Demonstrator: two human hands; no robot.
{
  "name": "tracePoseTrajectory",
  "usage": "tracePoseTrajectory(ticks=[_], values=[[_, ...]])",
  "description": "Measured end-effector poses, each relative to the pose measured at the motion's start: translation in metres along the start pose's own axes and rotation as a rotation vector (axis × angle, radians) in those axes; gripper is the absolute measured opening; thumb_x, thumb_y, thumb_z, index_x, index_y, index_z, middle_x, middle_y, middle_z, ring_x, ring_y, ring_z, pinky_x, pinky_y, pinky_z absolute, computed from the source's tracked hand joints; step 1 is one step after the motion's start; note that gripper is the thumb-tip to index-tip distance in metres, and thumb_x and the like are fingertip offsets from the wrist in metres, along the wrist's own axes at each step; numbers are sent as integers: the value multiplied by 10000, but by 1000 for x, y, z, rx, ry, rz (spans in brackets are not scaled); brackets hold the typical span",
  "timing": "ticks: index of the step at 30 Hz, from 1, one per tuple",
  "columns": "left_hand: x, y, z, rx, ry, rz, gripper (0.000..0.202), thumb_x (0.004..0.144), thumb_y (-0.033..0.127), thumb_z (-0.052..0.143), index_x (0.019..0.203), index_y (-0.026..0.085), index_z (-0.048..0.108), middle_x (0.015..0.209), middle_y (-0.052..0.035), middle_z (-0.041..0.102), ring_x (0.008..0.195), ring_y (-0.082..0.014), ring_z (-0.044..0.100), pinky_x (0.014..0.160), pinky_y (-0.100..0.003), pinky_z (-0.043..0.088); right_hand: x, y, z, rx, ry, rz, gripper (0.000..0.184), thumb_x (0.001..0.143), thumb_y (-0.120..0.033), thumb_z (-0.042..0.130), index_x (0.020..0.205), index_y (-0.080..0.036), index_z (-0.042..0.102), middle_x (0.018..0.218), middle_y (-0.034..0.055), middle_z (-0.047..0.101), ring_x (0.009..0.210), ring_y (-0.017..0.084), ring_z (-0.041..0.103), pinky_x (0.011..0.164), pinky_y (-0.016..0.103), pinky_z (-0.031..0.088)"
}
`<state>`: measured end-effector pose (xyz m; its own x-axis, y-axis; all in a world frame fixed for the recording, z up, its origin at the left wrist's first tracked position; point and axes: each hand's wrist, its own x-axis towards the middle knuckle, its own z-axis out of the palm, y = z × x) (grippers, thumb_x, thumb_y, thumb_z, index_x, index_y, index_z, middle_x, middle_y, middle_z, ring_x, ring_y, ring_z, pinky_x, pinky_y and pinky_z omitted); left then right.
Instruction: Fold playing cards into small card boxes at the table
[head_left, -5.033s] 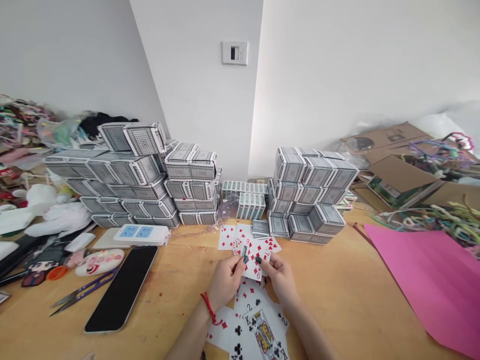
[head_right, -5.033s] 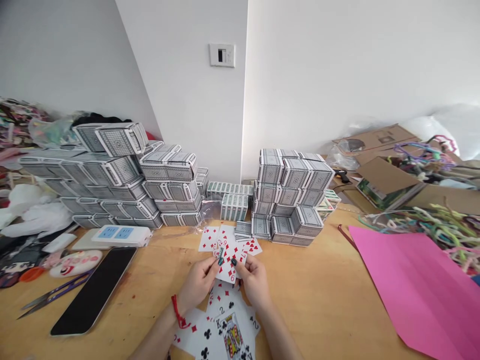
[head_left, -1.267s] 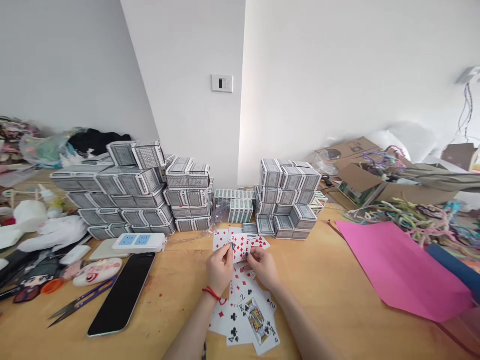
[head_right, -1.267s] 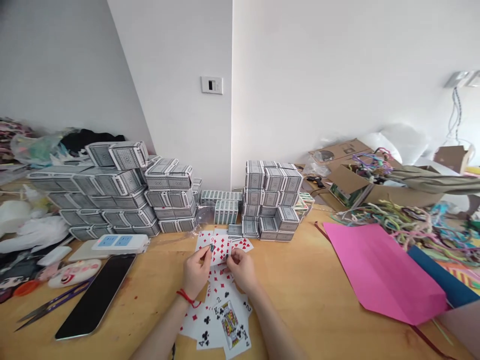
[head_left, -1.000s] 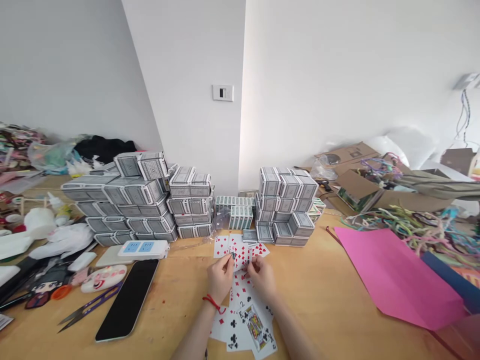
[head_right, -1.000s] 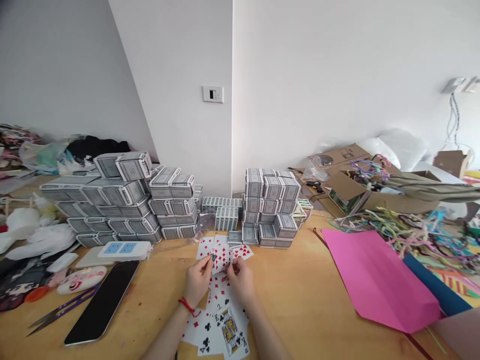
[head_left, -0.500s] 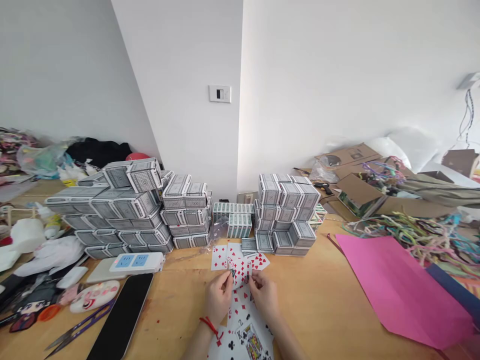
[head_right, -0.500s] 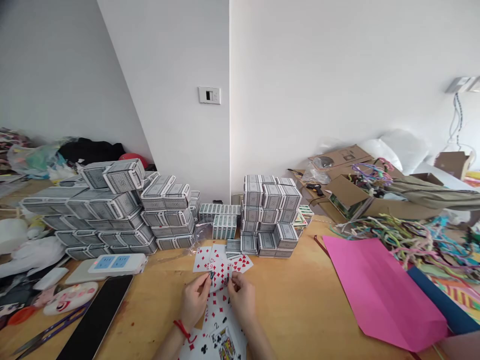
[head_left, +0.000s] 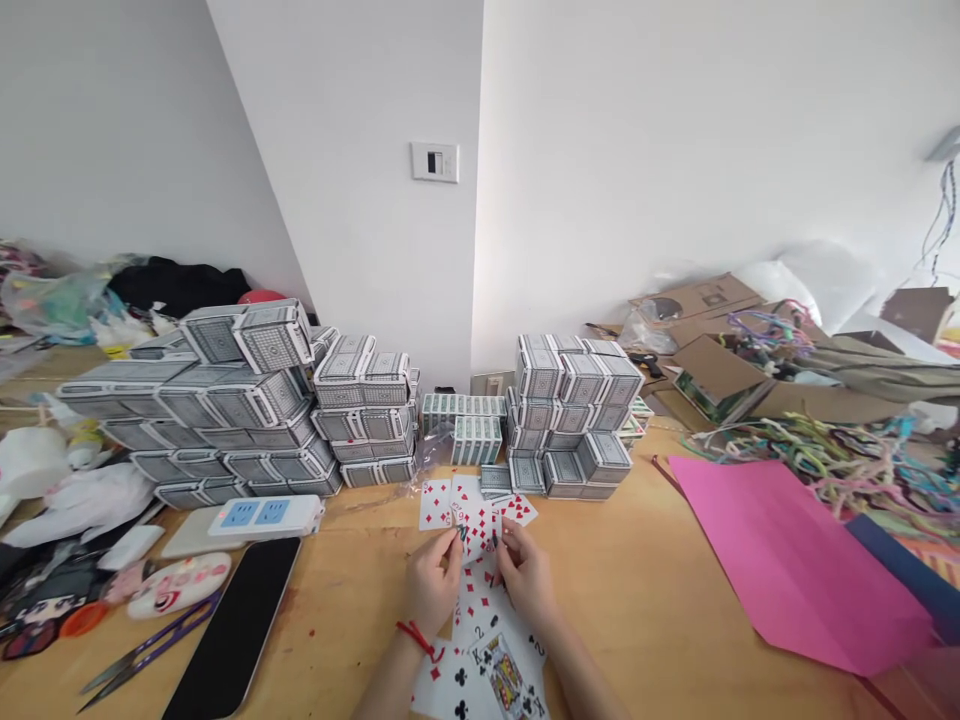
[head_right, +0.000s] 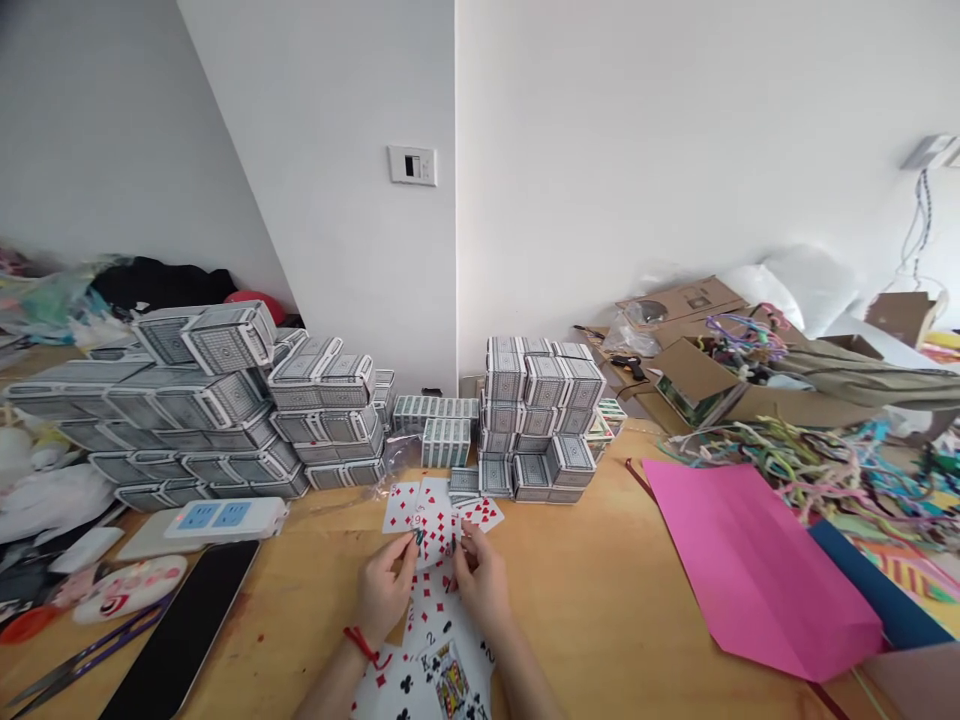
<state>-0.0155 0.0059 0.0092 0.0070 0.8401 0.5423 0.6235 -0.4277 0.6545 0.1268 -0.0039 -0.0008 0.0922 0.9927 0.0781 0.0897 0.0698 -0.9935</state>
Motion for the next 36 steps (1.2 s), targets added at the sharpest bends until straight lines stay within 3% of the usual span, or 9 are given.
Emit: tracePoseTrajectory(ticks=[3, 7, 10, 15, 23, 28, 32, 36], values=[[-1, 2, 0, 32, 2, 54, 264, 839, 295, 403, 750, 169, 618, 599, -37, 643, 523, -134, 597, 517, -223, 473, 0, 1, 1, -29, 4, 25, 304, 775, -468, 440, 797, -183, 544, 476, -55, 459, 344, 101, 430, 361, 200, 379], [-3, 6, 0, 85, -57, 113, 266, 842, 252, 400, 693, 172, 605, 531, -25, 602, 507, -124, 582, 509, -209, 444, -4, 1, 3, -139, 110, 25, 264, 763, -436, 465, 706, -188, 536, 464, -38, 516, 337, 103, 458, 346, 190, 363], [-3, 7, 1, 101, -71, 113, 274, 843, 239, 396, 671, 170, 598, 513, -22, 589, 490, -116, 566, 495, -205, 426, -5, 0, 3, -165, 136, 22, 254, 756, -426, 480, 744, -184, 555, 498, -22, 562, 360, 111, 488, 363, 195, 385], [-2, 4, 0, 83, -25, 78, 249, 838, 254, 403, 719, 168, 604, 545, -24, 609, 493, -113, 562, 507, -209, 436, 0, -1, 2, -19, 52, 32, 386, 747, -485, 477, 944, -163, 555, 529, -11, 587, 339, 120, 486, 351, 217, 405], [-6, 14, 3, 158, -64, 150, 255, 836, 202, 400, 661, 167, 583, 481, -7, 553, 461, -111, 538, 481, -214, 401, -1, 0, -3, -119, 113, 45, 326, 750, -491, 474, 737, -176, 558, 510, 5, 585, 388, 131, 511, 358, 205, 380], [-12, 21, 9, 168, -55, 266, 171, 821, 158, 424, 804, 162, 594, 571, -32, 615, 546, -131, 586, 536, -235, 419, 2, -2, -7, -70, 122, 49, 350, 716, -485, 514, 827, -163, 593, 618, 42, 655, 442, 145, 556, 364, 206, 403], [-10, 20, 7, 206, -39, 200, 207, 835, 184, 408, 723, 170, 582, 510, -15, 578, 494, -120, 557, 500, -234, 394, 5, -2, -8, -23, 34, 103, 409, 713, -511, 499, 932, -171, 561, 592, 2, 626, 328, 101, 453, 299, 200, 367], [-9, 16, 5, 208, -44, 166, 226, 843, 201, 394, 704, 170, 570, 504, -15, 562, 489, -116, 546, 499, -231, 387, 5, -3, -8, -10, -10, 117, 390, 726, -530, 478, 850, -172, 572, 658, 22, 640, 333, 95, 454, 326, 210, 386]])
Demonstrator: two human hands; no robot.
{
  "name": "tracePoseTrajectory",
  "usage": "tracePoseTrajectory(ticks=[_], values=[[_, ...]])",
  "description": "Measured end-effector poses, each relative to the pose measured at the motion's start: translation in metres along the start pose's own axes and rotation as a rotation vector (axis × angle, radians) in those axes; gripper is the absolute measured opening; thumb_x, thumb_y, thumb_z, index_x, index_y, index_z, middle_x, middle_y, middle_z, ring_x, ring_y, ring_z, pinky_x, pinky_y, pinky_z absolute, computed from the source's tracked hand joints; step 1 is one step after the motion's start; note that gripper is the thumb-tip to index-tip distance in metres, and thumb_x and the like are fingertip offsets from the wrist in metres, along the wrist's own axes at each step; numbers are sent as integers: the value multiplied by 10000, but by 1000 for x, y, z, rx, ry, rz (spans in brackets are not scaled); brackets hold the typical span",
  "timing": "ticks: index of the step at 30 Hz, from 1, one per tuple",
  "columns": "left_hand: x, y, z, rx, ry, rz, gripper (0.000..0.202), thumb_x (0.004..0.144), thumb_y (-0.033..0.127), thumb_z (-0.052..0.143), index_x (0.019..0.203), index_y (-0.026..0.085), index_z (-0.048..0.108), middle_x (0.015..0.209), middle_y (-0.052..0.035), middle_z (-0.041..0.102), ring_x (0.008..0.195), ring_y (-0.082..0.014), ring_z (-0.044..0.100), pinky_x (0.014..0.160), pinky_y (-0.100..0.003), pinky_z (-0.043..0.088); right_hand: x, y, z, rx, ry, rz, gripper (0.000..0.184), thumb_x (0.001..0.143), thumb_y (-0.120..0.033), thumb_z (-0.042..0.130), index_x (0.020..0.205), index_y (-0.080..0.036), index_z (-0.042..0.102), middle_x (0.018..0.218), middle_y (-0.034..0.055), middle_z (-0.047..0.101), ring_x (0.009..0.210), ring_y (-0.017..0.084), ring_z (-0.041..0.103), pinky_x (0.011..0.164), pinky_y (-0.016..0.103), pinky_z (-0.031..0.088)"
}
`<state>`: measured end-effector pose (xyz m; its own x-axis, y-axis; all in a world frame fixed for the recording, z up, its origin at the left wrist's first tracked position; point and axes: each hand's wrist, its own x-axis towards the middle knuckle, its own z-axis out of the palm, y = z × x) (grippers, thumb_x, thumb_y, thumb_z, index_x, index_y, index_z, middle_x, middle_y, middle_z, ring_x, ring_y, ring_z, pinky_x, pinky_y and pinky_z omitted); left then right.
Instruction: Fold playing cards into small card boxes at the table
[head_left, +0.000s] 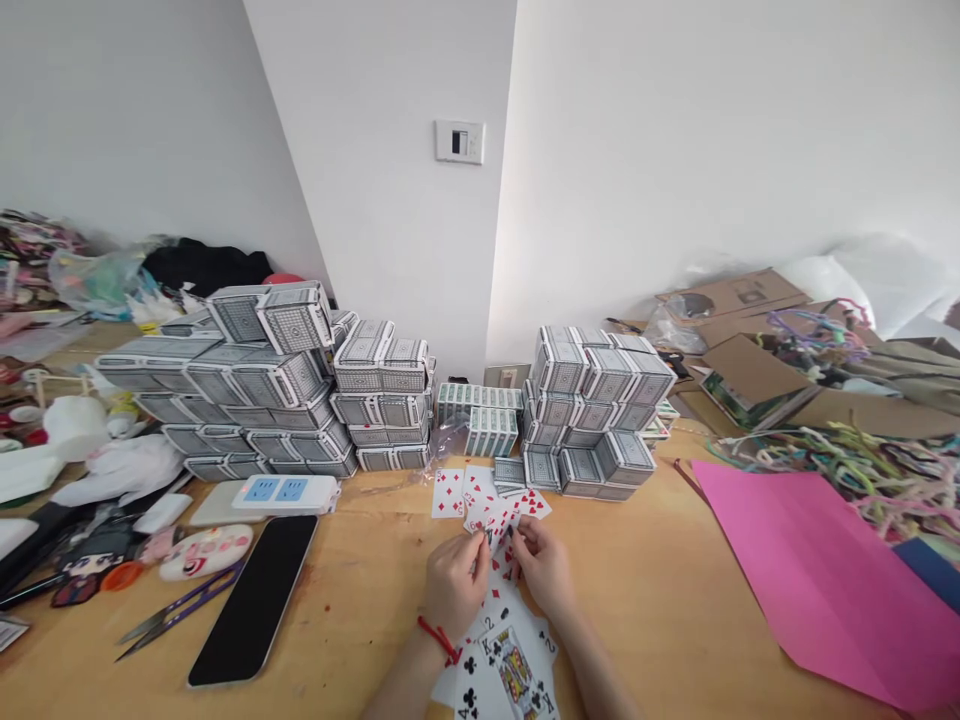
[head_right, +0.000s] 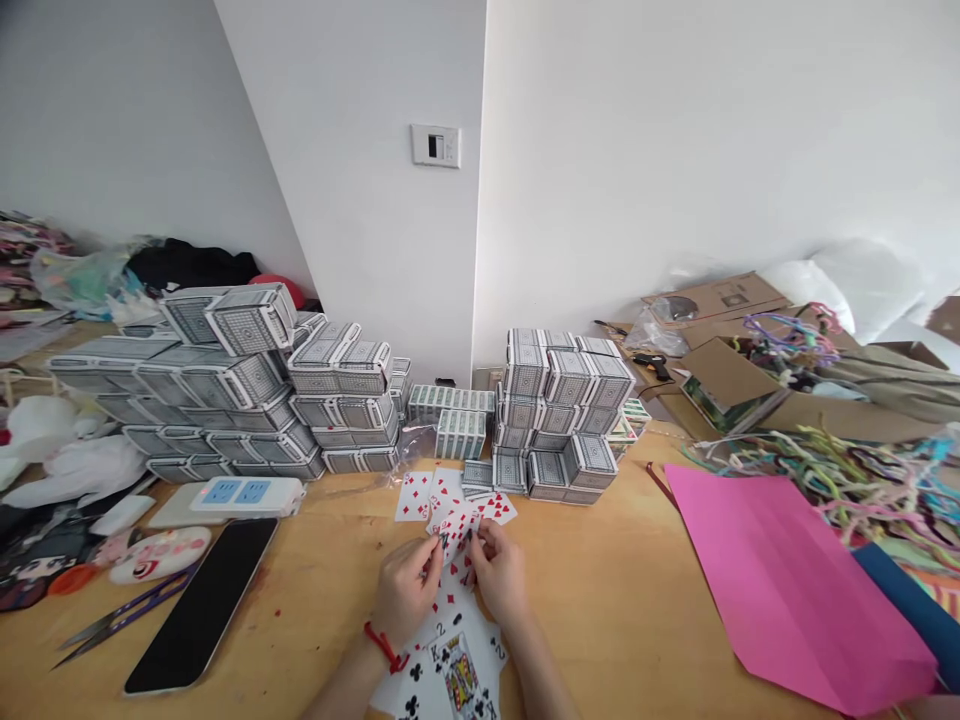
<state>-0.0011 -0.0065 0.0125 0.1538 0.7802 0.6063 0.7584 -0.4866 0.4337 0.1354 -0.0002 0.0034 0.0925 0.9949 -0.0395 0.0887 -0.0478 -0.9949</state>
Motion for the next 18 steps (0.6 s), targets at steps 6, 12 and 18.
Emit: tracePoseTrajectory(ticks=[6, 12, 18], values=[[-2, 2, 3, -26, -20, 19, 219, 842, 199, 398, 700, 176, 564, 508, -14, 565, 489, -111, 541, 498, -227, 380, -4, 1, 1, -113, 92, -16, 399, 736, -532, 467, 807, -162, 598, 607, 42, 650, 429, 148, 543, 408, 228, 423], [-2, 2, 2, -23, -13, -23, 231, 846, 206, 393, 696, 175, 566, 510, -14, 566, 492, -115, 541, 501, -230, 379, -4, 5, 4, -122, 180, -91, 398, 745, -482, 482, 913, -143, 608, 620, 56, 669, 474, 161, 576, 444, 232, 447], [0, 0, 0, -18, 1, -52, 271, 852, 227, 375, 664, 179, 564, 479, -7, 546, 466, -110, 533, 490, -220, 380, -2, 1, 1, -34, 83, -42, 417, 736, -502, 493, 891, -138, 624, 480, 5, 586, 352, 123, 493, 358, 214, 413]])
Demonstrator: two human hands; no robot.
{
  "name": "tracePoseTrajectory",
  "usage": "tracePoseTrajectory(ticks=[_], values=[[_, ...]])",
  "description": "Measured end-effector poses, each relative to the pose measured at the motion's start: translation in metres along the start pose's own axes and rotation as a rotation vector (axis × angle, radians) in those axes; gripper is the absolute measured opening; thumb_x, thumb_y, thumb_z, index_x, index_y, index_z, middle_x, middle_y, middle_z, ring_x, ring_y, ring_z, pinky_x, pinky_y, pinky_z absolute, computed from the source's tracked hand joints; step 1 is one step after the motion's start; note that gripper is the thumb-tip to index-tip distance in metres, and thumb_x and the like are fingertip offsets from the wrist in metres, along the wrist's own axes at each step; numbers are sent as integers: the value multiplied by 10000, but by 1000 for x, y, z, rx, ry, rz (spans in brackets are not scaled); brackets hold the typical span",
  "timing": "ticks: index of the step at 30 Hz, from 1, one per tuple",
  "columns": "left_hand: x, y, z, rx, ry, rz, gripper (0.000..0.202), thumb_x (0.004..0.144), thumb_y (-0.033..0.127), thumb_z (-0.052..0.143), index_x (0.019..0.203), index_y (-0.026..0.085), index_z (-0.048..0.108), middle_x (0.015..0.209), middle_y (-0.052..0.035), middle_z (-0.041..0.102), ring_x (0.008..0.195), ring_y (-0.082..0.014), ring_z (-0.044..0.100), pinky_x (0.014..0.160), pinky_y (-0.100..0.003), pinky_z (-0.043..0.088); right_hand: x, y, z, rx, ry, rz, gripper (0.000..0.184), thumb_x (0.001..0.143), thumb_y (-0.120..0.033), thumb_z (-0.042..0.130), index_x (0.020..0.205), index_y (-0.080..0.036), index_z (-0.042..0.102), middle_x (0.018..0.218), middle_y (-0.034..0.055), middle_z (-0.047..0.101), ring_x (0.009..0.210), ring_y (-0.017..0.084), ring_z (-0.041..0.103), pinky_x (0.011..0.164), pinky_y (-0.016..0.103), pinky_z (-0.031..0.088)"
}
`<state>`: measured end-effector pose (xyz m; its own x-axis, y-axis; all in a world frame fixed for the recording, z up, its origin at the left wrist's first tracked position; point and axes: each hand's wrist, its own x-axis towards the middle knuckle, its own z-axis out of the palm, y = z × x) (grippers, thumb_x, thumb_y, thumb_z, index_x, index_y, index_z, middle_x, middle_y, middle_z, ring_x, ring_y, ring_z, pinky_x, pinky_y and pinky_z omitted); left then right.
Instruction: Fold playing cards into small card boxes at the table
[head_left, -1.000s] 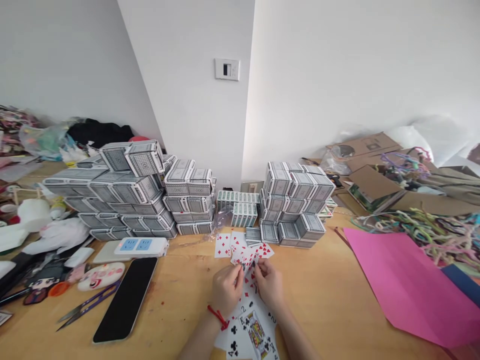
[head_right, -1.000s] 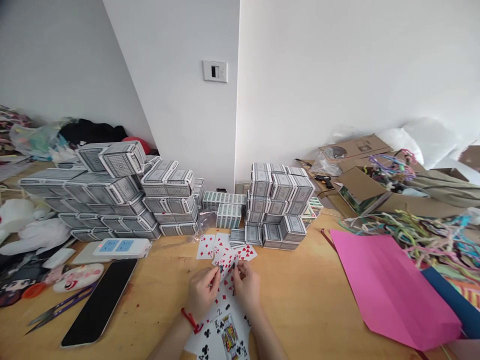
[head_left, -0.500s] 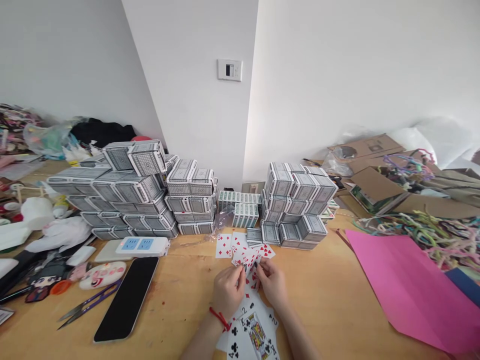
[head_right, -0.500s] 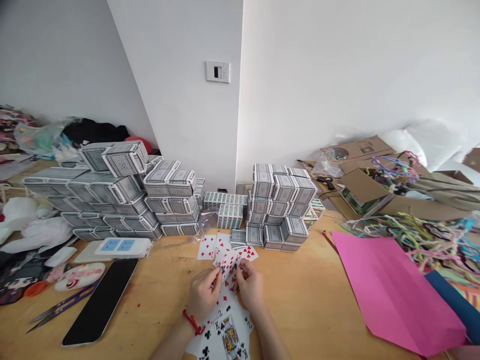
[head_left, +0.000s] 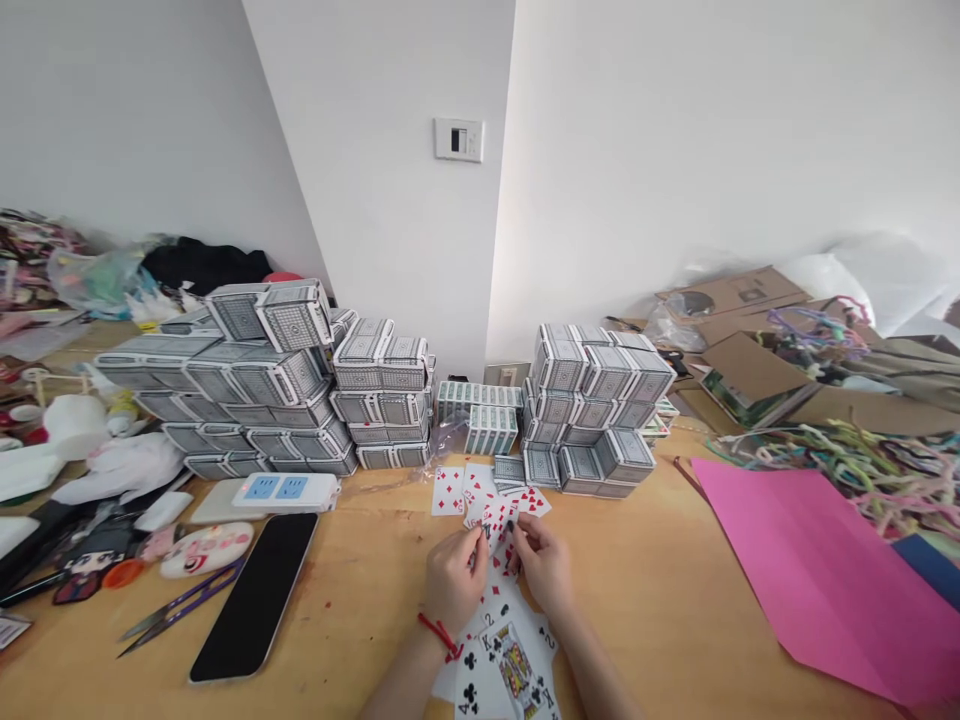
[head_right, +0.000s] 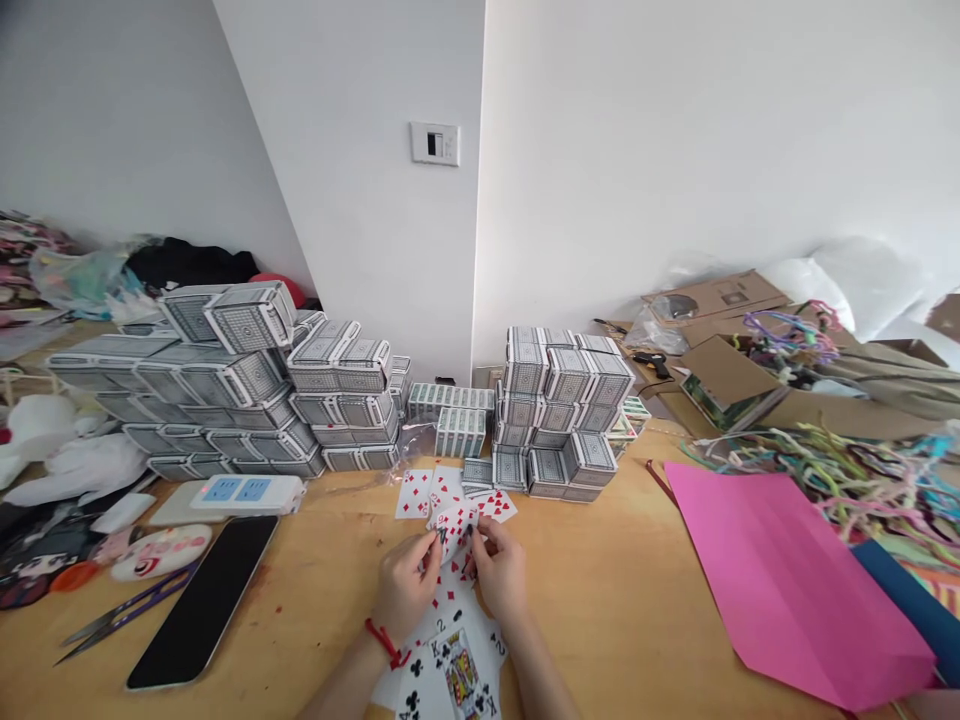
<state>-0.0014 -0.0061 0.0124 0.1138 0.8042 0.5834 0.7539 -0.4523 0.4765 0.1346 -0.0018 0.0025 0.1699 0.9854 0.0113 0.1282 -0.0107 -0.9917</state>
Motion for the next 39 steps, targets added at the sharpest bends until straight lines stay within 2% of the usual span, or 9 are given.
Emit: tracePoseTrajectory(ticks=[2, 6, 12, 17, 22, 25, 31, 37, 39], values=[[0, 0, -1, 5, -14, 0, 275, 852, 222, 373, 659, 180, 564, 475, -4, 542, 463, -108, 531, 489, -216, 379, 0, 0, 1, -11, 21, 5, 421, 726, -515, 500, 856, -137, 630, 442, -7, 557, 352, 127, 498, 359, 212, 412], [1, 1, -1, 4, -21, 20, 276, 851, 227, 376, 649, 184, 560, 482, -5, 543, 462, -109, 530, 475, -216, 370, -2, 2, 3, -72, 52, 12, 436, 714, -546, 489, 810, -146, 631, 547, 21, 621, 353, 119, 495, 354, 215, 402], [-1, 4, -1, -12, -34, 65, 228, 838, 190, 399, 682, 177, 565, 515, -13, 560, 499, -119, 545, 509, -227, 382, -7, 2, 6, -191, 131, -16, 381, 747, -492, 477, 812, -148, 628, 446, -7, 565, 353, 117, 477, 363, 201, 373], [-1, 5, -3, -3, -13, 85, 207, 827, 168, 412, 687, 173, 564, 506, -10, 548, 495, -124, 543, 502, -232, 379, -2, 2, 0, -21, 46, -16, 441, 720, -508, 509, 990, -161, 536, 586, 2, 614, 403, 125, 510, 389, 219, 421], [-2, 5, -4, 0, -36, 78, 223, 825, 160, 411, 654, 177, 553, 502, -7, 539, 498, -120, 538, 508, -228, 381, 3, 0, -6, 27, -63, 15, 354, 711, -527, 511, 760, -178, 541, 533, -7, 585, 398, 132, 531, 406, 228, 432], [-3, 5, -3, 10, -35, 88, 221, 827, 158, 411, 654, 174, 548, 502, -5, 539, 492, -115, 532, 504, -228, 375, -1, -1, -4, -12, -41, -8, 323, 726, -511, 504, 704, -189, 520, 489, -23, 560, 397, 129, 528, 408, 218, 424], [-4, 5, 0, 15, 2, 122, 182, 817, 134, 428, 685, 166, 550, 523, -13, 552, 510, -125, 548, 491, -235, 366, -8, 2, 4, -155, 111, -26, 309, 746, -488, 484, 682, -188, 526, 444, -28, 540, 350, 112, 478, 361, 196, 373], [-3, 4, -1, -13, 16, 147, 173, 816, 131, 419, 716, 172, 553, 526, -12, 555, 510, -125, 546, 501, -239, 388, 1, 8, 0, -24, 45, -47, 364, 716, -510, 507, 821, -167, 569, 582, 10, 618, 393, 119, 511, 371, 212, 416], [-3, 3, -1, -18, 9, 157, 166, 815, 130, 417, 733, 172, 555, 527, -12, 557, 512, -125, 546, 505, -239, 396, 2, 8, -2, -19, 25, -56, 362, 720, -502, 507, 812, -161, 586, 571, 8, 612, 385, 118, 509, 367, 213, 415]])
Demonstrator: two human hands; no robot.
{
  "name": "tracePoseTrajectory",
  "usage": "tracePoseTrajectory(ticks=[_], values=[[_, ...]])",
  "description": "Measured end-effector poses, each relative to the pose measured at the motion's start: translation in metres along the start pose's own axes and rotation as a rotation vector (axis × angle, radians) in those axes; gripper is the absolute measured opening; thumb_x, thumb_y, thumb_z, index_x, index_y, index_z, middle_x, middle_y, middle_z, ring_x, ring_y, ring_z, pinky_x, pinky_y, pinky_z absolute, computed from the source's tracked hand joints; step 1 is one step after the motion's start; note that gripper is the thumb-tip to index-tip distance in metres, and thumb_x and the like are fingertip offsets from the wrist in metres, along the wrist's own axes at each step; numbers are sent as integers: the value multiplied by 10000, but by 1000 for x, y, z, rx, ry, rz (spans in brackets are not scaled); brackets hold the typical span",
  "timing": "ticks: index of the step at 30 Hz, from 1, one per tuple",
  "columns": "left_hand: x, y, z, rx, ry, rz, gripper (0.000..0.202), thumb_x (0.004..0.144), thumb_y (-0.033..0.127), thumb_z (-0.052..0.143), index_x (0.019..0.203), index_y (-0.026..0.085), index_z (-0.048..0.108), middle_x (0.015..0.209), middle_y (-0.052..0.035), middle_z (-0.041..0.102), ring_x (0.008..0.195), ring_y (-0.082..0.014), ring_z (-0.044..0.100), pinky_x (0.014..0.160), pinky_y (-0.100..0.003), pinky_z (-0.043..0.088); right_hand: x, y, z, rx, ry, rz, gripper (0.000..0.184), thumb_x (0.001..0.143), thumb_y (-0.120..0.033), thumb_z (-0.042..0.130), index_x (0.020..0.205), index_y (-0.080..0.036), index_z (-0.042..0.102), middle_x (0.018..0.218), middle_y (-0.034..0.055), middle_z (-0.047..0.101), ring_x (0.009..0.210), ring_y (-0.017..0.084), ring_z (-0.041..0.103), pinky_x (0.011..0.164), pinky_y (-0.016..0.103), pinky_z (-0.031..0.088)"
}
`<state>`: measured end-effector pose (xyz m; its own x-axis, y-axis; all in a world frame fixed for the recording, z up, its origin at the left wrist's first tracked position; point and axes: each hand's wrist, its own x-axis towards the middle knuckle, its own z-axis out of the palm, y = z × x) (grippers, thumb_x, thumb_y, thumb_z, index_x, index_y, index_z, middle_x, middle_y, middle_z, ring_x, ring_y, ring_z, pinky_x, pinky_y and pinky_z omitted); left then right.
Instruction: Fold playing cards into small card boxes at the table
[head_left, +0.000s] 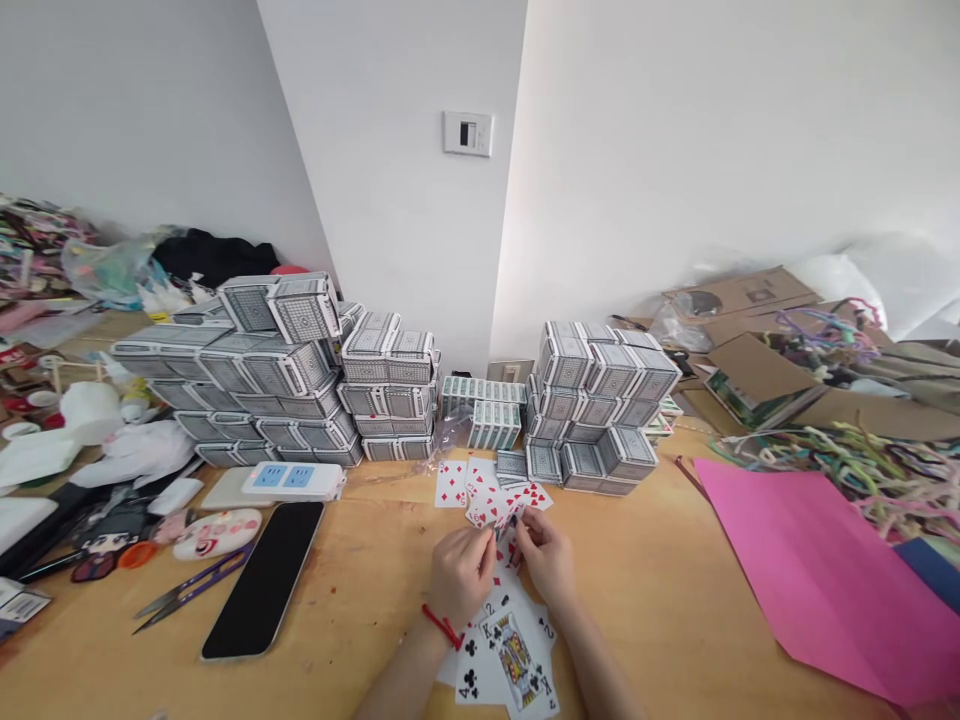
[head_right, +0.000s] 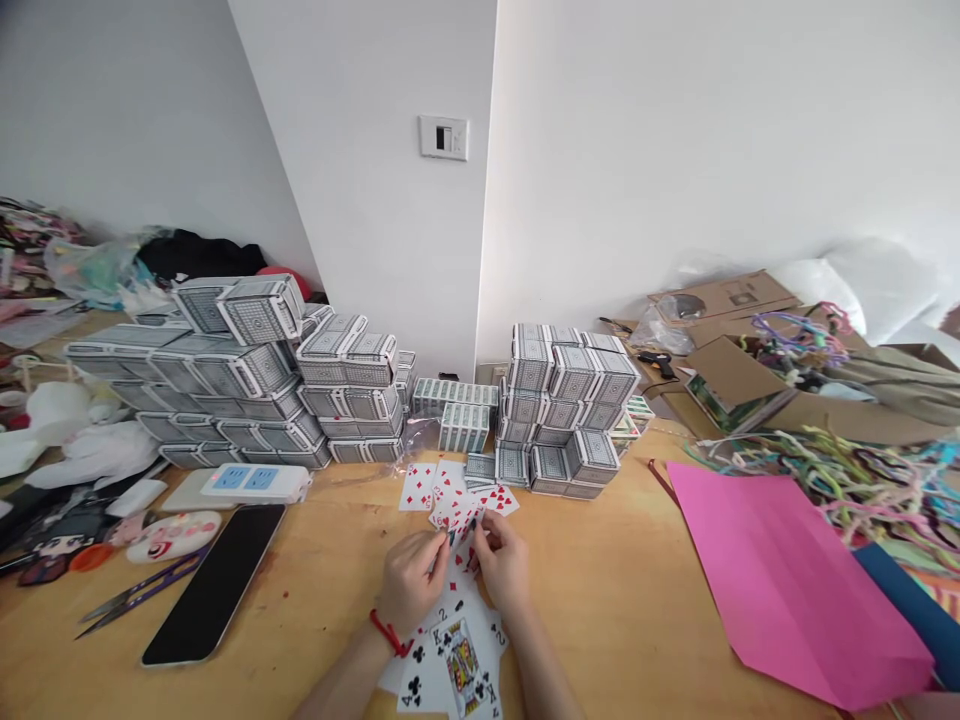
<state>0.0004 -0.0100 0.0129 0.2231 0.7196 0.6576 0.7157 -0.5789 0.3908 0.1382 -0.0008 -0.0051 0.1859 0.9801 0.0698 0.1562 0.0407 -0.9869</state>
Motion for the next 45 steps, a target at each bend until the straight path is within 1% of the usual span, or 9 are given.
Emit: tracePoseTrajectory(ticks=[7, 12, 16, 23, 30, 35, 38, 41, 45], values=[[-1, 0, 3, 1, -3, 16, 140, 804, 108, 434, 778, 167, 558, 568, -20, 582, 562, -136, 567, 544, -248, 420, -6, -2, 3, -184, 75, -39, 330, 766, -470, 463, 726, -165, 583, 433, -32, 512, 343, 99, 430, 356, 190, 347], [0, 0, 1, -8, 5, -3, 138, 805, 115, 432, 785, 163, 559, 572, -23, 587, 549, -135, 561, 531, -250, 416, 1, 0, 2, -72, 15, -39, 385, 763, -487, 453, 936, -159, 557, 585, -1, 600, 367, 96, 426, 357, 197, 358], [0, 0, 1, -7, 1, 5, 150, 805, 117, 427, 765, 171, 562, 547, -17, 575, 535, -135, 560, 525, -251, 416, 1, 1, -1, -98, -10, -54, 363, 768, -503, 434, 778, -165, 568, 494, -30, 525, 357, 95, 416, 357, 198, 352], [0, 1, 2, -9, 0, 13, 145, 798, 114, 439, 751, 176, 562, 560, -18, 580, 548, -138, 571, 528, -248, 422, -13, 0, 4, -392, 186, -164, 319, 785, -457, 427, 739, -170, 559, 468, -24, 531, 384, 110, 476, 414, 200, 360], [-1, 1, 3, -31, 3, 11, 139, 801, 112, 434, 765, 172, 554, 563, -22, 579, 549, -140, 567, 537, -250, 428, -6, -7, 2, -183, 127, -126, 373, 788, -456, 426, 947, -151, 569, 673, 45, 659, 470, 124, 552, 437, 200, 425], [-1, 1, 3, -33, 11, 24, 141, 798, 105, 433, 779, 176, 553, 576, -25, 590, 565, -143, 578, 548, -250, 435, -8, -10, 2, -227, 111, -145, 381, 784, -481, 420, 789, -152, 612, 514, -12, 577, 380, 95, 468, 402, 189, 382], [0, 1, 2, -32, 9, 18, 146, 797, 100, 434, 749, 177, 548, 571, -25, 587, 564, -142, 575, 547, -250, 432, -12, -6, 5, -306, 172, -147, 376, 792, -482, 405, 746, -159, 593, 459, -31, 518, 372, 96, 447, 401, 190, 356], [0, 1, 2, -34, 10, 2, 143, 798, 105, 432, 751, 176, 547, 558, -20, 578, 548, -138, 564, 534, -248, 424, -14, -3, 5, -340, 185, -154, 370, 799, -474, 397, 793, -157, 589, 489, -16, 536, 401, 107, 465, 423, 195, 368], [-1, 0, 2, -31, 7, -1, 134, 799, 109, 435, 767, 173, 548, 553, -20, 574, 534, -140, 555, 522, -253, 415, -9, -5, 0, -276, 87, -152, 382, 806, -455, 398, 960, -154, 577, 567, 4, 596, 436, 113, 492, 448, 193, 403]])
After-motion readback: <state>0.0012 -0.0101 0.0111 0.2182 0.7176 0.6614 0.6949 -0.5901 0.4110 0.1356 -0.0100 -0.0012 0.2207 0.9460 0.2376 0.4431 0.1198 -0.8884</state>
